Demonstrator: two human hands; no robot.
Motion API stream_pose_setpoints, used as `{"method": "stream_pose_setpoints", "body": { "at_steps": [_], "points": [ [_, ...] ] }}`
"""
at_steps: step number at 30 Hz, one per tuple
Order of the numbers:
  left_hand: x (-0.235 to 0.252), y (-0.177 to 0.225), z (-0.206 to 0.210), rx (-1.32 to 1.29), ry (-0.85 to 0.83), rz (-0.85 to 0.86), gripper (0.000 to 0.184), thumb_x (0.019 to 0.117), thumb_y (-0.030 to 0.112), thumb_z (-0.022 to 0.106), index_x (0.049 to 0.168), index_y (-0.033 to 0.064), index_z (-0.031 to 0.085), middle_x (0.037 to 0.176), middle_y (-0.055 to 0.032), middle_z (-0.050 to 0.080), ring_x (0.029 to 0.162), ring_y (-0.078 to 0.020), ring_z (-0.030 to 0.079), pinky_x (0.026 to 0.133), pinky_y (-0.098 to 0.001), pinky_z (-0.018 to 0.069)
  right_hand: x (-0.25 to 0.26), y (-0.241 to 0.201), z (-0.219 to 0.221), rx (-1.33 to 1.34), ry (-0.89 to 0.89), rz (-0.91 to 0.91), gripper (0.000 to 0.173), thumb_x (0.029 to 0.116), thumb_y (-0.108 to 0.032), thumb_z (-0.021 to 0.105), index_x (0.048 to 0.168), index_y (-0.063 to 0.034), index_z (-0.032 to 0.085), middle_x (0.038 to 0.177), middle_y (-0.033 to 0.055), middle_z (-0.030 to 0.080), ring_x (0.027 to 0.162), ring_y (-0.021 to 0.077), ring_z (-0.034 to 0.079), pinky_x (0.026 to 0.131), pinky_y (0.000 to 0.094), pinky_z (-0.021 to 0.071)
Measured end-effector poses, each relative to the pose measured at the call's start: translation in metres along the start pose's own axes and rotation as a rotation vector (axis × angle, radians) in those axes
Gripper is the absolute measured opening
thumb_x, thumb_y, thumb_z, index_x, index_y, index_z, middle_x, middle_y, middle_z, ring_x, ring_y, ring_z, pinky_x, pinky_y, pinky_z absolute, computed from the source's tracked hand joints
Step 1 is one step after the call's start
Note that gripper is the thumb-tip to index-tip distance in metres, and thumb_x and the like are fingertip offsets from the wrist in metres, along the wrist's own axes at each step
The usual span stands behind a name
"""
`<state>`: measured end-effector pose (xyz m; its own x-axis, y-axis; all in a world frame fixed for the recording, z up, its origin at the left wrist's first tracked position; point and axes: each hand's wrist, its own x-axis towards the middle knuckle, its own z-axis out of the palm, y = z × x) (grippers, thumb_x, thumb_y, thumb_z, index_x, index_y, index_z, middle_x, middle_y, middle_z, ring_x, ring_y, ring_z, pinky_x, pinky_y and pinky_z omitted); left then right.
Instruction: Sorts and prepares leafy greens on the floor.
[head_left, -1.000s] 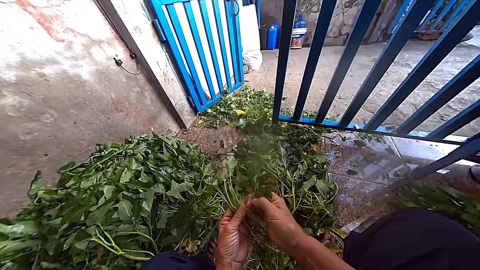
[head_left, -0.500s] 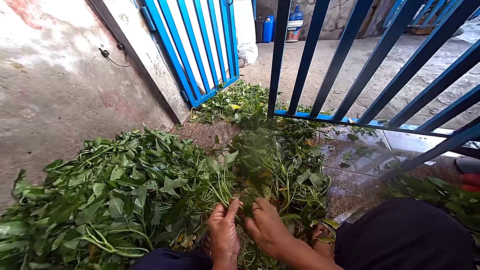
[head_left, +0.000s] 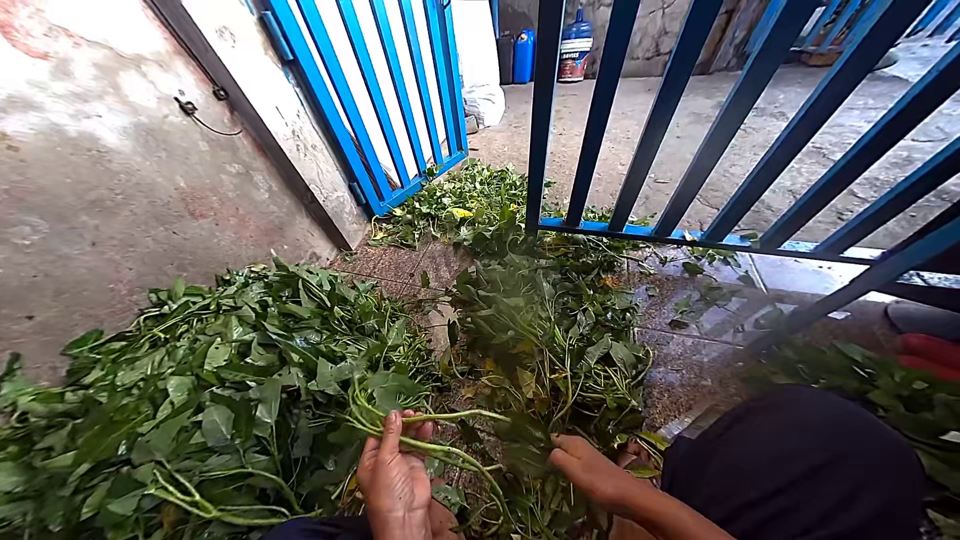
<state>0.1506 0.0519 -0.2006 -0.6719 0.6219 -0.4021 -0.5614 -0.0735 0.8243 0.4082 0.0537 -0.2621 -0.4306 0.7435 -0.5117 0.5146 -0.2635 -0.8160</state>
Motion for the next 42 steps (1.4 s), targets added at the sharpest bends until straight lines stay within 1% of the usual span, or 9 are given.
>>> {"method": "stream_pose_setpoints", "body": {
  "at_steps": [7,11,15,18,24,29,32,36,42],
  "points": [
    [0.008,0.000,-0.004,-0.163,0.116,-0.115,0.021,0.1123,0.016,0.036,0.100,0.0057,0.050,0.071,-0.0066,0.065,0.065,-0.0220,0.072,0.064,-0.0416,0.0655,-0.018,0.000,-0.017,1.035,-0.427,0.004,0.034,0.1036,-0.034,0.038,0.086,-0.0209,0.063,0.071,-0.0052,0.058,0.069,0.0111,0.061,0.080,0.0389,0.0571],
    [0.008,0.006,-0.006,-0.202,0.055,-0.093,0.035,0.1132,0.021,0.029,0.084,0.0129,0.046,0.053,0.0050,0.048,0.042,-0.0065,0.054,0.045,-0.0221,0.0542,-0.036,-0.016,-0.026,0.399,-0.427,-0.037,0.020,0.0994,-0.025,0.051,0.090,-0.0112,0.063,0.072,-0.0022,0.060,0.062,0.0077,0.057,0.060,0.0272,0.0502],
    [-0.004,0.004,0.004,-0.171,-0.062,0.037,0.036,0.1145,0.022,0.025,0.087,0.0118,0.045,0.052,0.0061,0.041,0.035,-0.0028,0.041,0.034,-0.0160,0.0383,-0.016,-0.014,-0.014,-0.213,-0.131,-0.027,0.035,0.1039,-0.024,0.049,0.096,0.0061,0.065,0.085,0.0213,0.064,0.083,0.0352,0.065,0.079,0.0562,0.0507],
    [-0.012,-0.004,0.015,-0.208,-0.123,0.112,0.037,0.1143,0.020,0.023,0.087,0.0116,0.046,0.052,0.0064,0.042,0.036,-0.0041,0.042,0.036,-0.0171,0.0407,0.017,-0.020,-0.011,0.637,0.234,0.195,0.017,0.1038,-0.017,0.047,0.095,-0.0062,0.056,0.067,0.0010,0.052,0.053,0.0106,0.050,0.052,0.0266,0.0475],
    [0.001,0.000,0.008,-0.245,-0.122,0.147,0.044,0.1142,0.023,0.017,0.083,0.0127,0.046,0.049,0.0083,0.041,0.036,-0.0014,0.041,0.036,-0.0153,0.0389,0.021,-0.060,-0.002,1.523,0.155,0.142,0.033,0.1065,-0.027,0.036,0.082,-0.0130,0.052,0.054,-0.0030,0.044,0.043,0.0076,0.044,0.045,0.0233,0.0453],
    [0.014,0.022,-0.013,-0.182,-0.090,0.112,0.047,0.1142,0.026,0.015,0.081,0.0136,0.044,0.047,0.0094,0.040,0.034,-0.0011,0.040,0.035,-0.0148,0.0370,-0.008,-0.018,-0.001,0.224,-0.507,-0.024,0.021,0.0902,-0.016,0.051,0.070,-0.0117,0.055,0.063,-0.0025,0.054,0.055,0.0082,0.049,0.052,0.0306,0.0396],
    [0.014,0.022,-0.013,-0.129,-0.046,0.188,0.043,0.1143,0.025,0.016,0.084,0.0133,0.043,0.048,0.0095,0.040,0.034,-0.0011,0.039,0.034,-0.0150,0.0373,0.005,-0.011,-0.007,-0.689,-0.677,0.207,0.037,0.1018,-0.029,0.058,0.102,0.0067,0.070,0.102,0.0300,0.068,0.099,0.0474,0.065,0.082,0.0708,0.0475],
    [0.016,0.025,-0.013,-0.155,-0.042,0.232,0.042,0.1143,0.023,0.017,0.085,0.0136,0.045,0.049,0.0085,0.043,0.036,-0.0020,0.043,0.036,-0.0158,0.0400,0.037,0.012,-0.023,-0.838,-0.402,0.485,0.057,0.0884,-0.035,0.079,0.122,0.0091,0.065,0.134,0.0380,0.056,0.126,0.0574,0.052,0.097,0.0763,0.0430],
    [0.004,0.004,0.000,0.001,-0.098,0.044,0.031,0.1132,0.017,0.031,0.095,0.0090,0.056,0.052,0.0076,0.044,0.038,-0.0028,0.044,0.038,-0.0176,0.0432,0.109,0.080,-0.036,0.537,0.539,0.702,0.061,0.0995,-0.042,0.065,0.142,-0.0020,0.050,0.126,0.0237,0.060,0.105,0.0351,0.065,0.086,0.0528,0.0545]
  ]
}}
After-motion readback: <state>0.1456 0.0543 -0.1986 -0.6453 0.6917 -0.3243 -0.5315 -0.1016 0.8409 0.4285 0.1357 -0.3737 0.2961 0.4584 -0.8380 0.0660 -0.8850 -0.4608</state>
